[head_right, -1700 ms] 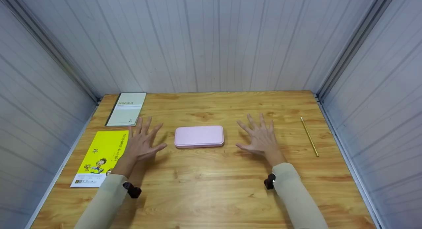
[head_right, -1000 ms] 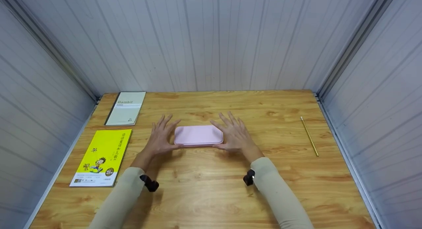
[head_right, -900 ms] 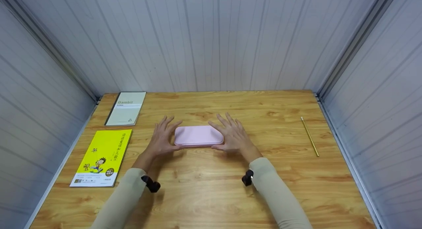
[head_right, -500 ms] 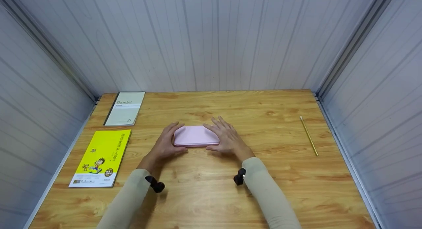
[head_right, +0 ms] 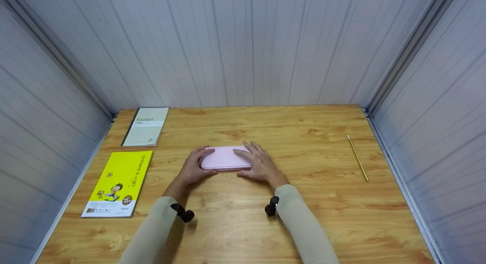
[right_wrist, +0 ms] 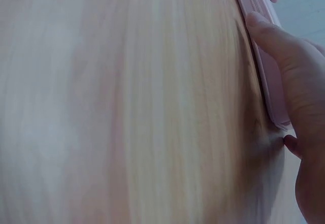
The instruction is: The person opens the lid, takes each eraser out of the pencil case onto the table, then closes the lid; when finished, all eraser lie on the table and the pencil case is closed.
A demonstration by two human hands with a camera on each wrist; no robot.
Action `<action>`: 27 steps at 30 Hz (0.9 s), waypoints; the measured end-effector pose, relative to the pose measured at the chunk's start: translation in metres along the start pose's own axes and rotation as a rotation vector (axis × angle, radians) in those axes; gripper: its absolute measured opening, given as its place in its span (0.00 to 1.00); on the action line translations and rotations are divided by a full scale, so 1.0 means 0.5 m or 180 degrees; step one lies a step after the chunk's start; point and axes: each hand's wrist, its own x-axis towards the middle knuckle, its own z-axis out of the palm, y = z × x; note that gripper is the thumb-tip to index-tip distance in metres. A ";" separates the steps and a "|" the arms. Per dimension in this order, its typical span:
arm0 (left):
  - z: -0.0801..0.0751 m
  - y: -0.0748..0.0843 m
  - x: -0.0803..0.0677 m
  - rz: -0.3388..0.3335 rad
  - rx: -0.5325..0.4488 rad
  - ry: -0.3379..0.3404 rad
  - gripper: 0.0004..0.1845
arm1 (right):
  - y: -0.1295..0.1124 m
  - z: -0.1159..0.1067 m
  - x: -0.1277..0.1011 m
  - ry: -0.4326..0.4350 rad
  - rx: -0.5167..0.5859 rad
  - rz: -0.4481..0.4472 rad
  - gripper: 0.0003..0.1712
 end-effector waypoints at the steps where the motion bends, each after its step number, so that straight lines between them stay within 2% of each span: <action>1: 0.001 -0.001 -0.001 0.0001 -0.0027 0.0010 0.42 | 0.000 0.002 0.000 0.0011 0.0003 -0.0001 0.47; 10: 0.001 -0.004 -0.007 0.0068 -0.0131 0.0063 0.42 | 0.004 0.011 0.002 0.0175 0.0107 -0.0033 0.41; 14: 0.004 -0.005 -0.011 0.0087 -0.0084 0.0078 0.43 | 0.005 0.013 0.000 0.0264 0.0177 -0.0137 0.40; 19: 0.011 -0.007 -0.012 0.0074 -0.0040 0.0108 0.45 | 0.009 0.017 -0.006 0.0357 0.0098 -0.0303 0.40; 23: 0.014 -0.008 -0.011 0.0085 -0.0048 0.0133 0.45 | 0.014 0.016 -0.011 0.0327 0.0054 -0.0313 0.40; 27: 0.013 -0.010 -0.013 0.0049 -0.0051 0.0137 0.45 | 0.017 0.012 -0.016 0.0205 0.0212 -0.0176 0.43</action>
